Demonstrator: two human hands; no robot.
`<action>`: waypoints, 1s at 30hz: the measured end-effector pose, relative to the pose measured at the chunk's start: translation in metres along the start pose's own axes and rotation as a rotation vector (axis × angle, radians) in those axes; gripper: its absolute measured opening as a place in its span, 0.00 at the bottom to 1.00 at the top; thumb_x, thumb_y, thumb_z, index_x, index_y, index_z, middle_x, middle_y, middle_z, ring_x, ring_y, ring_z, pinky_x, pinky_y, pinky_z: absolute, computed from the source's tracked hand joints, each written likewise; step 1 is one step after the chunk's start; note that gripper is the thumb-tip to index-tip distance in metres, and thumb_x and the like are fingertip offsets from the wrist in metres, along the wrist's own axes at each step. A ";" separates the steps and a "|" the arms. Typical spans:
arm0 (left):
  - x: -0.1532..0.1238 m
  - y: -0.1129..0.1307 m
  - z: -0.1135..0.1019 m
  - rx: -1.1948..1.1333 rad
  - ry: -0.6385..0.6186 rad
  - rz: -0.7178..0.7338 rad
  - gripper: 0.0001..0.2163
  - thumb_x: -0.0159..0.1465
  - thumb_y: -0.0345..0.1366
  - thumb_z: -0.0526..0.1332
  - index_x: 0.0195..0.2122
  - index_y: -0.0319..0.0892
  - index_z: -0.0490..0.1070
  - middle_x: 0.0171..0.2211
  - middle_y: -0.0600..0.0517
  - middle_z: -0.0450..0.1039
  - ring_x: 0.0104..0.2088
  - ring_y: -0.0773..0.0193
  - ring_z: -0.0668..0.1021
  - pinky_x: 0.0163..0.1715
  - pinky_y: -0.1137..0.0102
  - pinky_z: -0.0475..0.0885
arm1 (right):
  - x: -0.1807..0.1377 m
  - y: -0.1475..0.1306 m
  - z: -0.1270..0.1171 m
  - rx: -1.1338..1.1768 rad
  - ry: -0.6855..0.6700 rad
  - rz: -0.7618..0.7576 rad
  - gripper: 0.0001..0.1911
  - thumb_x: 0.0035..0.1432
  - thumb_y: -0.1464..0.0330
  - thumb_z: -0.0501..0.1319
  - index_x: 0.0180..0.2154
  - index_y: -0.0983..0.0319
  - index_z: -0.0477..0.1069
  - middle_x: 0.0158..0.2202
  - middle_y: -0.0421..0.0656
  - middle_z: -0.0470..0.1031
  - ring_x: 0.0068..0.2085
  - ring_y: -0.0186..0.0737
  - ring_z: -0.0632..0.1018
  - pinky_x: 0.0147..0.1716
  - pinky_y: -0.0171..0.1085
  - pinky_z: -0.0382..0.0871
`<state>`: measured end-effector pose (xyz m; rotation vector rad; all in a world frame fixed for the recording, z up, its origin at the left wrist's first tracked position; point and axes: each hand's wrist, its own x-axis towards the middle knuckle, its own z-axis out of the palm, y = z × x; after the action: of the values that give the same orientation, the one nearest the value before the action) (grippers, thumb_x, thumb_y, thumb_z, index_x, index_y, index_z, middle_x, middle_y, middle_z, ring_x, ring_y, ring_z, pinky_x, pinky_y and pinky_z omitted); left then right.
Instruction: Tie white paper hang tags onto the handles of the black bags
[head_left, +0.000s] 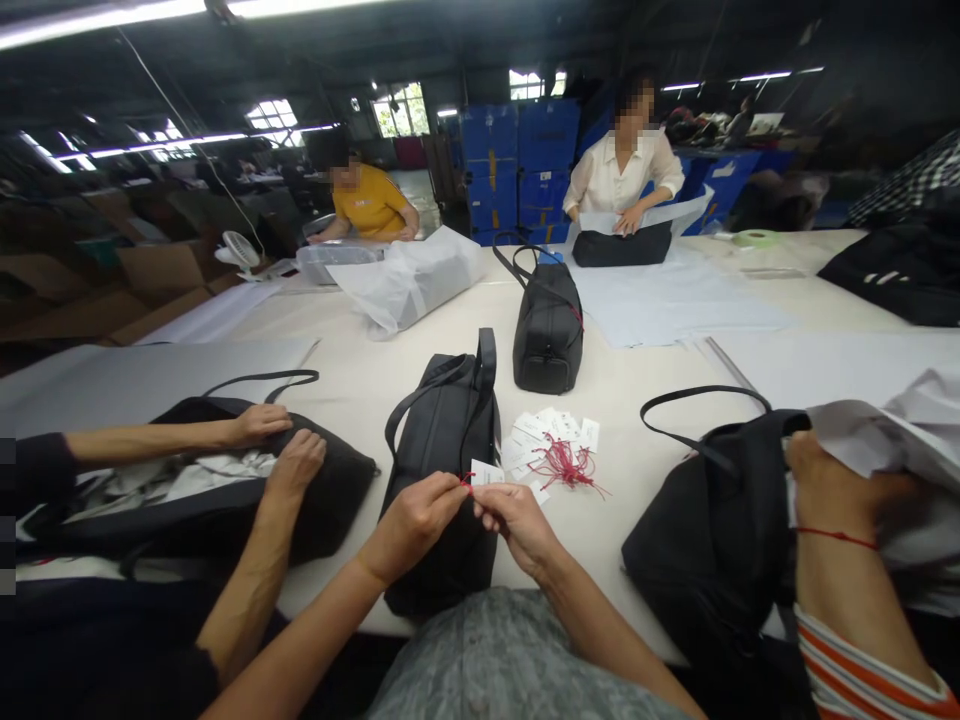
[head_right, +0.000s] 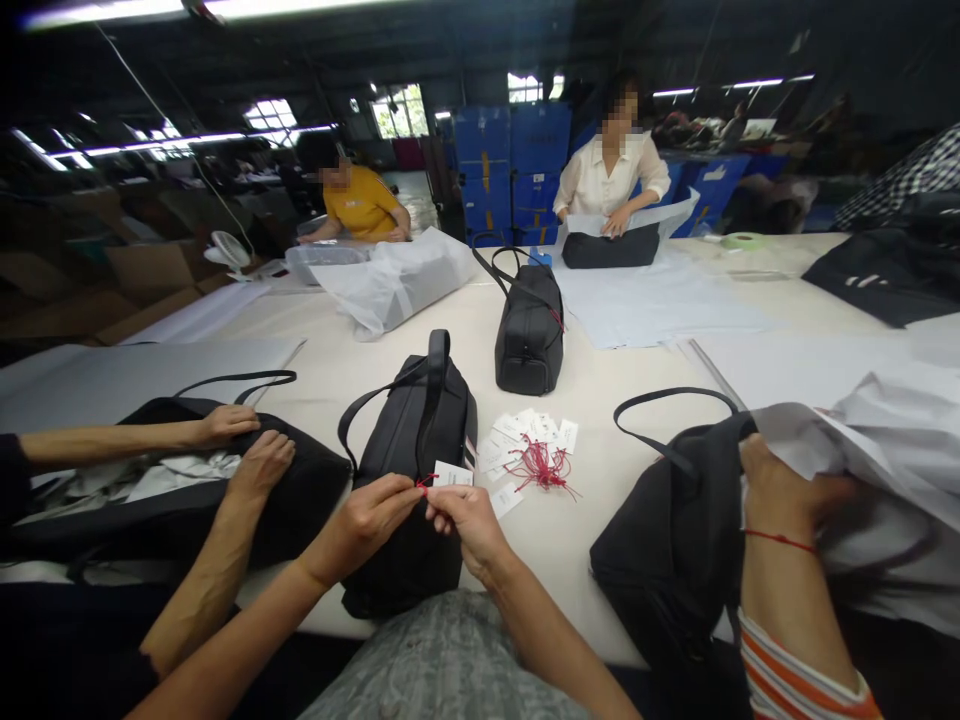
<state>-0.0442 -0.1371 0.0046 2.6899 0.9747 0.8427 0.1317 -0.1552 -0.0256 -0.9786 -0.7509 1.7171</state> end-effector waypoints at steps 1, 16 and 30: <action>0.001 0.000 0.000 0.000 0.012 -0.011 0.11 0.67 0.30 0.54 0.45 0.42 0.75 0.37 0.46 0.75 0.39 0.63 0.78 0.41 0.69 0.76 | 0.000 -0.002 0.000 -0.019 -0.017 -0.005 0.16 0.48 0.60 0.68 0.20 0.66 0.73 0.19 0.39 0.70 0.19 0.25 0.64 0.18 0.28 0.52; -0.008 0.004 0.005 -0.494 0.185 -0.616 0.08 0.61 0.41 0.62 0.31 0.42 0.76 0.31 0.50 0.74 0.33 0.63 0.76 0.35 0.71 0.72 | 0.011 0.010 0.003 -0.266 0.002 -0.268 0.14 0.48 0.60 0.68 0.35 0.60 0.80 0.31 0.42 0.77 0.25 0.30 0.72 0.22 0.30 0.65; -0.007 0.009 0.001 -0.646 0.260 -0.773 0.10 0.59 0.42 0.64 0.33 0.40 0.79 0.30 0.50 0.76 0.25 0.67 0.74 0.27 0.73 0.72 | 0.035 0.021 0.011 -0.153 -0.080 -0.222 0.13 0.47 0.59 0.69 0.31 0.62 0.80 0.25 0.40 0.78 0.25 0.34 0.76 0.25 0.33 0.71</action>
<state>-0.0434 -0.1482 0.0033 1.5116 1.3535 1.0754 0.1060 -0.1293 -0.0472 -0.8967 -1.0165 1.5294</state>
